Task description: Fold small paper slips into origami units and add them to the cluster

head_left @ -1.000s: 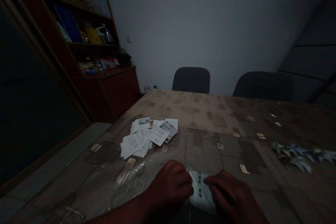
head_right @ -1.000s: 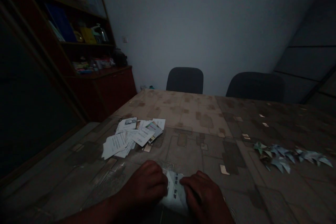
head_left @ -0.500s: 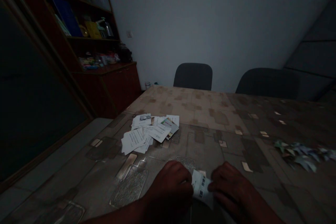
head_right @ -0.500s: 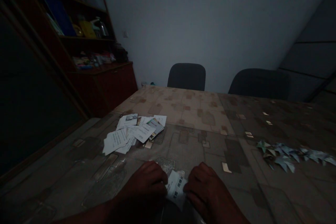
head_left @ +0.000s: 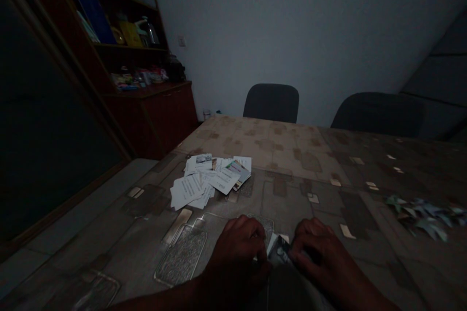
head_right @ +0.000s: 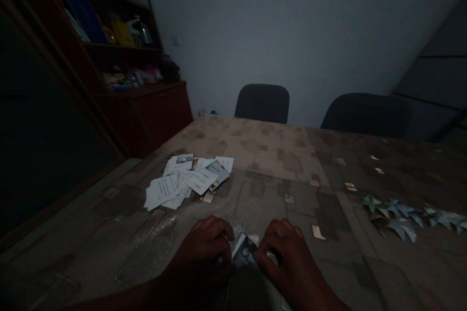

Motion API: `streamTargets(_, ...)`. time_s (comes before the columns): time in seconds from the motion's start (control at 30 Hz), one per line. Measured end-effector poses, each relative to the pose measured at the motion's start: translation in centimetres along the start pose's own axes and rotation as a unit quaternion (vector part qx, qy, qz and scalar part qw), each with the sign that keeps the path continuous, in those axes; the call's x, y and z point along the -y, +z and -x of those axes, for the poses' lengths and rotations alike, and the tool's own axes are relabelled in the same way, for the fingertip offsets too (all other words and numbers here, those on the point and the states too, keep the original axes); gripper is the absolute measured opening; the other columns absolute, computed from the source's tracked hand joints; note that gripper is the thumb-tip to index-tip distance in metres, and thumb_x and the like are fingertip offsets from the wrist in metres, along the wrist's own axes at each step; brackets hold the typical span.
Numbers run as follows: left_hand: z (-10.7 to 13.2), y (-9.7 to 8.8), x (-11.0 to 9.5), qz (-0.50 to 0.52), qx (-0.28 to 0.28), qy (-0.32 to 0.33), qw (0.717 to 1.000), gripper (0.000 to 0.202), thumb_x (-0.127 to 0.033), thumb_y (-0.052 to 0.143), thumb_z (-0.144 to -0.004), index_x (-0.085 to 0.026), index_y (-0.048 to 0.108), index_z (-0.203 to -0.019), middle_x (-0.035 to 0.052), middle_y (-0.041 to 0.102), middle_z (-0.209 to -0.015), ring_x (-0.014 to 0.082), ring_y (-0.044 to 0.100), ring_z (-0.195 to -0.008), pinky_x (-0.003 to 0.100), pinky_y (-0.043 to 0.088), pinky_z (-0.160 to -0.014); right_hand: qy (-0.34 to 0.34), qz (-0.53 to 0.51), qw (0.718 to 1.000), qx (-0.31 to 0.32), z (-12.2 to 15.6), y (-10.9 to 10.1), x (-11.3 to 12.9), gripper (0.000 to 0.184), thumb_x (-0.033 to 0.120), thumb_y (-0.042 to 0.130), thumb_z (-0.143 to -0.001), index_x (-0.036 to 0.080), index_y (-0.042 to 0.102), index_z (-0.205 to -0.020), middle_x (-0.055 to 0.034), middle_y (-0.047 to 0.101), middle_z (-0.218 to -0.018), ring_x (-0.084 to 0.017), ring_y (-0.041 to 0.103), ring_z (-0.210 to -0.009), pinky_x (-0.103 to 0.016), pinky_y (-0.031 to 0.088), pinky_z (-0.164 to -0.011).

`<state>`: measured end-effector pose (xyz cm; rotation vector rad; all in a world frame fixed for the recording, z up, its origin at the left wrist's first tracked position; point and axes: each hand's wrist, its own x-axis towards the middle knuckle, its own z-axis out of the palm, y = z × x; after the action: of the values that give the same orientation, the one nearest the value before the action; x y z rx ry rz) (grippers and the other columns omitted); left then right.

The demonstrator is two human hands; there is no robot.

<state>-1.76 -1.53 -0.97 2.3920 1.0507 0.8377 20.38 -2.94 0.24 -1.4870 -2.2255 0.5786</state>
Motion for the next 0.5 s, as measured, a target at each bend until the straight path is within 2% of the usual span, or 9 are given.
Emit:
streamTargets(0.3,-0.1,-0.4,-0.3,0.004,-0.001,-0.004,1.0,0.018,-0.002,0.071,-0.068,-0.016,0.059,-0.068,0.0025,0.065,-0.094,0.0214,0.057,-0.088,0.035,0.038,-0.078,0.025,0.024,0.999,-0.018,-0.2,1.1,-0.3,0.016,0.023,0.066,-0.085,0.021,0.063,-0.069,-0.0026,0.063,-0.076,-0.024,0.058,-0.08,-0.038,0.038,-0.071)
streamTargets(0.5,-0.2,-0.2,-0.5,-0.011,-0.001,-0.013,1.0,0.019,-0.002,0.07,-0.063,-0.015,0.057,-0.063,0.0037,0.066,-0.094,0.0226,0.057,-0.088,0.037,0.039,-0.077,0.034,0.052,0.998,-0.033,-0.3,1.2,-0.1,0.017,0.024,0.069,-0.083,0.02,0.063,-0.068,-0.0025,0.062,-0.075,-0.025,0.058,-0.078,-0.038,0.037,-0.071)
